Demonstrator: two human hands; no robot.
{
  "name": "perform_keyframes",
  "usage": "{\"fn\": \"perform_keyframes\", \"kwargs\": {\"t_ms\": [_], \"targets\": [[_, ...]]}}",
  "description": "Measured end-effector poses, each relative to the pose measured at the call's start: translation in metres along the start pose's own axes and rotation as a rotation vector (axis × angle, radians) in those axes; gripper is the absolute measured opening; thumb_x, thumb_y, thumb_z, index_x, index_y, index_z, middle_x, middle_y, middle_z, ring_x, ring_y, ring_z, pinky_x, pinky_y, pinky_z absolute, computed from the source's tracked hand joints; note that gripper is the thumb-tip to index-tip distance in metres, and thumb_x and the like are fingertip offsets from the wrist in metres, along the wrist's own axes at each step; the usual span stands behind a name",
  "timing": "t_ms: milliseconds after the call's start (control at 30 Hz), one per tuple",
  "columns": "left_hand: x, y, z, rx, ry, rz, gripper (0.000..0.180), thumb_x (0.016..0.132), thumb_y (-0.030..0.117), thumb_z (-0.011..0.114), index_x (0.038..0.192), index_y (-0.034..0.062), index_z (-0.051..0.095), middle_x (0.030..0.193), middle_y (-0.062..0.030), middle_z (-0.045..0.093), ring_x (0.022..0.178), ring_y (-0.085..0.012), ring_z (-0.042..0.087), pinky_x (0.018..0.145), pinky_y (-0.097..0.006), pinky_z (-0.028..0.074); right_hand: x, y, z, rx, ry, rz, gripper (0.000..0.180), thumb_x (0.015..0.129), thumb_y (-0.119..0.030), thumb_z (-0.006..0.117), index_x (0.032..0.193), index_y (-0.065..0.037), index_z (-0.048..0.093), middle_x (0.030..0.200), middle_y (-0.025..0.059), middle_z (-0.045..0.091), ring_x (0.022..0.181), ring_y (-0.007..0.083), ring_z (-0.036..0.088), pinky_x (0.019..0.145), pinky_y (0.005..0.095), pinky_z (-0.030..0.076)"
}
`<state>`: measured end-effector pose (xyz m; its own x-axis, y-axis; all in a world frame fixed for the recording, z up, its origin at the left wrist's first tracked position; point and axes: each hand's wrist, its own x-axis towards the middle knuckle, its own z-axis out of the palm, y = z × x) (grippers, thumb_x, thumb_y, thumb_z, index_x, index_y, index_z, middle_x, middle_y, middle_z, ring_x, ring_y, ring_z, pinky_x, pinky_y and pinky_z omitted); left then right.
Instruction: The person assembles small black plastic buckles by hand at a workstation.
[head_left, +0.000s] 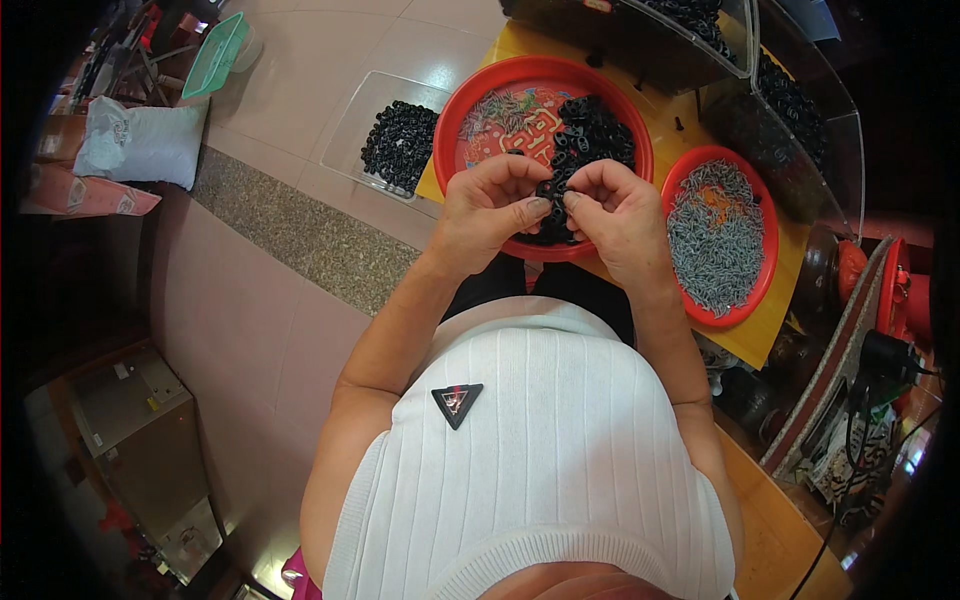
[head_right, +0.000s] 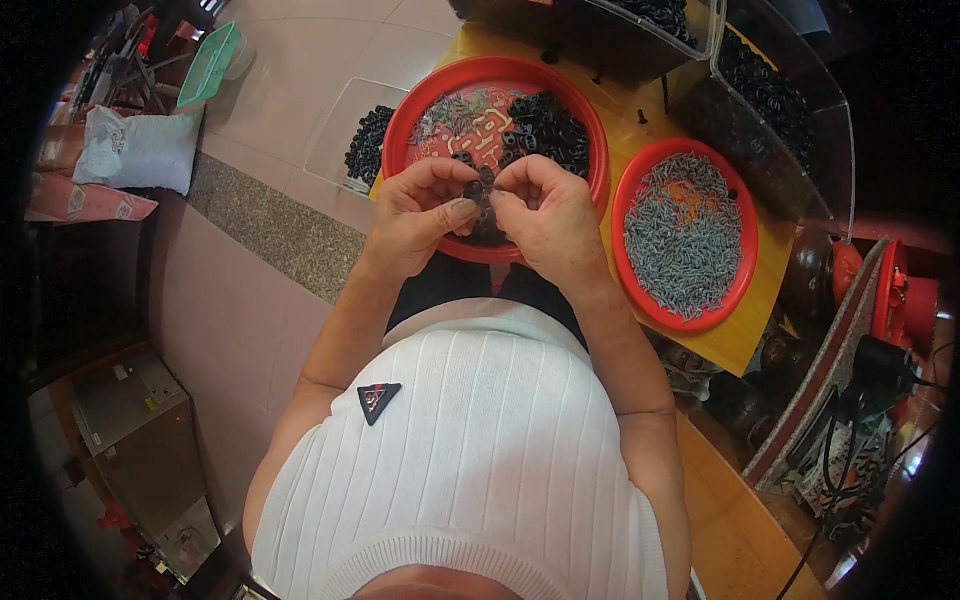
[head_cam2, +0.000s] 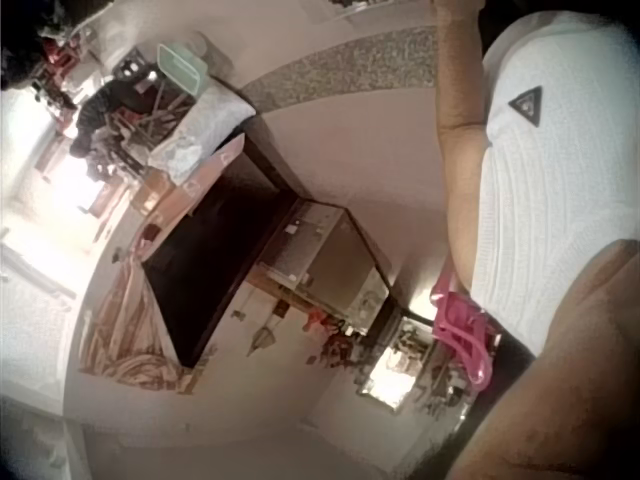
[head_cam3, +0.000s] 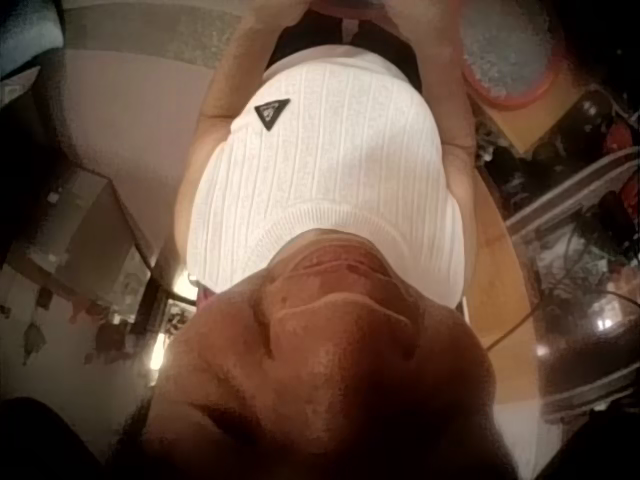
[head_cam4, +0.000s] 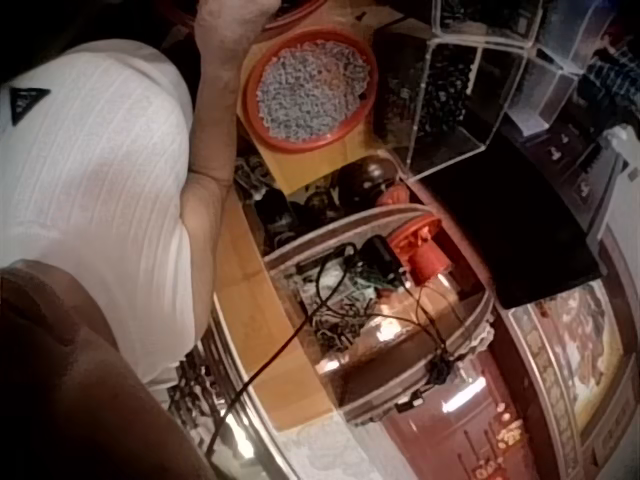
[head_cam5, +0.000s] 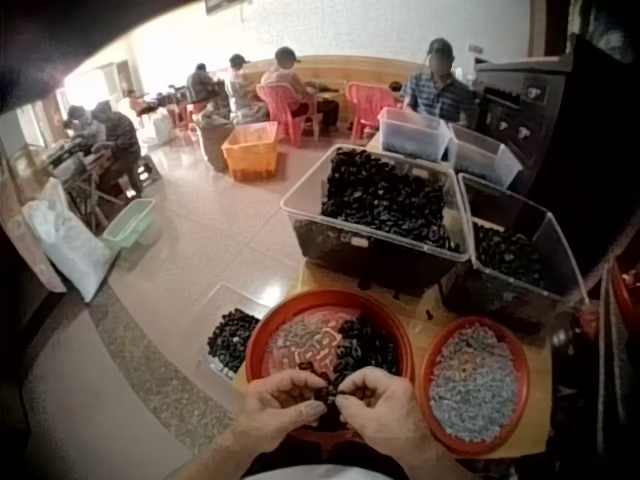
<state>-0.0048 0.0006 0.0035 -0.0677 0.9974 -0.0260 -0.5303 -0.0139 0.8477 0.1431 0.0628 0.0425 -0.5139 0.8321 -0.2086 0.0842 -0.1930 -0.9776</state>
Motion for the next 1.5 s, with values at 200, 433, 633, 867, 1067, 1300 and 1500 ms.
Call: {"fn": "perform_keyframes", "kwargs": {"t_ms": [200,433,633,867,1067,1300,1500], "targets": [[-0.001,0.001,0.001,0.057,0.001,0.011,0.025,0.076,-0.003,0.059,0.1,-0.0017,0.052,0.085,-0.0048,0.057,0.07,-0.0074,0.056,0.06,-0.018,0.047,0.0,0.001,0.001,0.001,0.0,-0.005,0.004,0.076,0.001,0.057,0.079,0.001,0.055,0.07,-0.0014,0.054,0.061,0.002,0.049,0.052,0.0158,0.041],[-0.002,0.004,0.006,0.125,-0.003,0.017,0.024,0.077,-0.003,0.058,0.1,-0.0018,0.052,0.086,-0.0049,0.058,0.074,-0.0082,0.056,0.062,-0.019,0.047,0.0,0.003,0.001,-0.032,-0.021,-0.019,0.006,0.077,-0.001,0.056,0.083,-0.002,0.056,0.07,0.0004,0.056,0.058,0.0045,0.052,0.051,0.0165,0.043],[-0.002,0.005,0.007,0.137,0.003,0.016,0.024,0.077,-0.003,0.059,0.1,-0.0014,0.052,0.086,-0.0046,0.058,0.074,-0.008,0.056,0.062,-0.019,0.047,0.0,0.0,0.002,0.006,-0.018,-0.005,0.006,0.075,0.0,0.057,0.08,0.001,0.054,0.07,-0.0003,0.055,0.06,0.0029,0.05,0.051,0.0163,0.042],[-0.001,0.004,0.008,0.123,0.003,0.028,0.023,0.077,-0.002,0.058,0.1,-0.0009,0.052,0.085,-0.0045,0.058,0.073,-0.008,0.056,0.062,-0.019,0.047,0.001,0.003,0.001,0.031,-0.031,0.007,0.006,0.077,0.0,0.056,0.083,-0.001,0.055,0.07,0.0014,0.056,0.058,0.0053,0.052,0.051,0.0173,0.044],[-0.001,0.002,0.008,0.109,0.009,0.032,0.023,0.077,-0.002,0.058,0.1,-0.001,0.052,0.085,-0.0047,0.058,0.072,-0.0076,0.056,0.062,-0.019,0.047,0.002,0.002,0.002,0.046,-0.016,0.017,0.006,0.076,-0.001,0.057,0.08,0.0,0.054,0.068,0.0005,0.055,0.056,0.0037,0.051,0.048,0.0166,0.043],[-0.001,0.0,0.007,0.086,0.016,0.029,0.022,0.077,-0.002,0.059,0.099,-0.0015,0.052,0.084,-0.0043,0.058,0.069,-0.0069,0.055,0.06,-0.018,0.047,0.003,0.005,-0.003,0.053,-0.053,0.013,0.007,0.078,0.0,0.057,0.085,0.0,0.056,0.07,0.0031,0.057,0.058,0.0062,0.054,0.05,0.0175,0.045],[0.0,-0.002,0.005,0.044,0.024,0.019,0.022,0.077,-0.001,0.059,0.098,-0.002,0.052,0.081,-0.0046,0.059,0.066,-0.0072,0.056,0.058,-0.018,0.047,0.006,0.014,-0.01,0.371,-0.156,0.061,0.011,0.079,-0.002,0.058,0.089,0.002,0.057,0.073,0.0059,0.059,0.06,0.0084,0.057,0.053,0.0184,0.049]]}}
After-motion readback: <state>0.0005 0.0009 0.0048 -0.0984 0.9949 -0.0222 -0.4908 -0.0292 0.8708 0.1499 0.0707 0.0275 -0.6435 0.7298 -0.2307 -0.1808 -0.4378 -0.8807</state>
